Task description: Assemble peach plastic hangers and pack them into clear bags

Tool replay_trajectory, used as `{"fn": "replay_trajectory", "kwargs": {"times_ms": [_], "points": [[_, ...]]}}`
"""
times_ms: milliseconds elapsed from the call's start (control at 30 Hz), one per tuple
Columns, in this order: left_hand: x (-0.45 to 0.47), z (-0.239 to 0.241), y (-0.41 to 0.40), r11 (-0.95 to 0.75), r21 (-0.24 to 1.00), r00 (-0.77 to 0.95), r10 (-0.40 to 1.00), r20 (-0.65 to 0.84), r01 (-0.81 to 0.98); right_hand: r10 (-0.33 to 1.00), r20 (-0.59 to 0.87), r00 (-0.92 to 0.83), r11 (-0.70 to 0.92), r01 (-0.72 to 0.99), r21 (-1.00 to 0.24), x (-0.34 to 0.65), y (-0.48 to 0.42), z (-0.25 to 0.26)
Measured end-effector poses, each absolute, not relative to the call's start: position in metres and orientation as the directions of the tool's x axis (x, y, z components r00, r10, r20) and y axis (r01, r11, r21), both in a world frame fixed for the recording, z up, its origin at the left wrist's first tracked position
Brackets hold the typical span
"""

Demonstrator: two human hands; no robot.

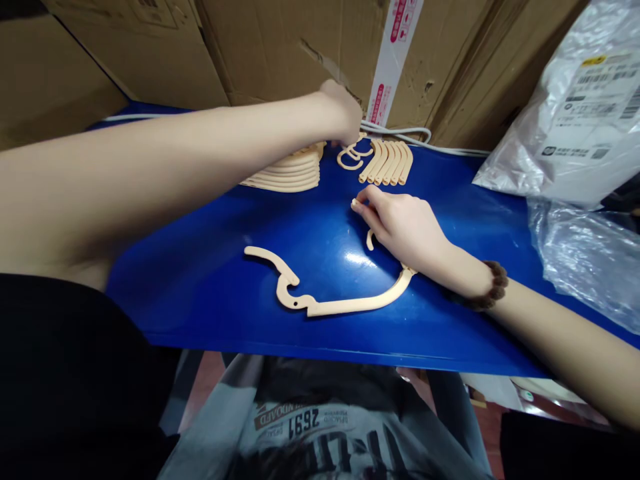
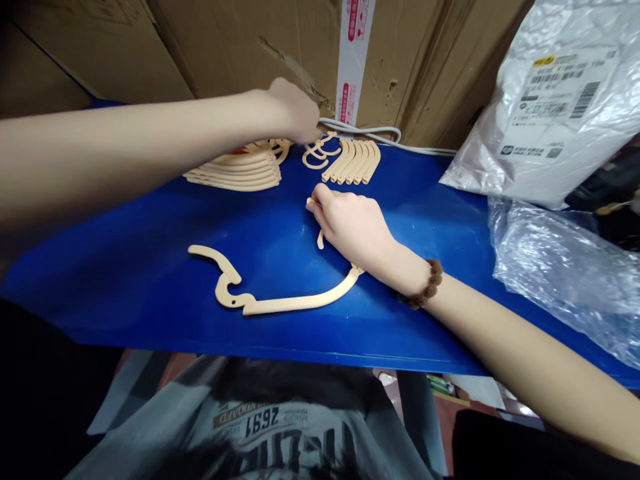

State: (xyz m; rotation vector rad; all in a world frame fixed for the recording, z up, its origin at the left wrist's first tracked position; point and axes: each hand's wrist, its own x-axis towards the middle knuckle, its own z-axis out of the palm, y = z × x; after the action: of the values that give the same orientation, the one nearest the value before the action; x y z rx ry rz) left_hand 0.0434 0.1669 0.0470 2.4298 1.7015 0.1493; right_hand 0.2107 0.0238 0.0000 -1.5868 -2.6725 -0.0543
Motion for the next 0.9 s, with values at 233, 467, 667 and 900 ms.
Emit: {"fn": "replay_trajectory", "kwargs": {"times_ms": [233,467,667,900], "points": [[0.003,0.066,0.184,-0.066,-0.085,0.045,0.972,-0.232,0.994,0.875,0.035,-0.484,0.482,0.875,0.038,0.209,0.024,-0.001],[-0.004,0.046,0.209,0.035,-0.032,-0.044,0.935,-0.353,0.999,0.878,0.026,-0.478,0.478,0.878,0.016,0.210,0.023,0.000],[-0.008,0.052,0.203,-0.133,0.013,0.130,0.945,-0.301,0.991,0.851,0.065,-0.521,0.522,0.853,-0.004,0.212,0.023,-0.003],[-0.003,0.070,0.174,-0.331,-0.098,0.322,0.942,-0.093,0.939,0.828,0.113,-0.549,0.558,0.827,-0.073,0.217,0.022,-0.004]]}}
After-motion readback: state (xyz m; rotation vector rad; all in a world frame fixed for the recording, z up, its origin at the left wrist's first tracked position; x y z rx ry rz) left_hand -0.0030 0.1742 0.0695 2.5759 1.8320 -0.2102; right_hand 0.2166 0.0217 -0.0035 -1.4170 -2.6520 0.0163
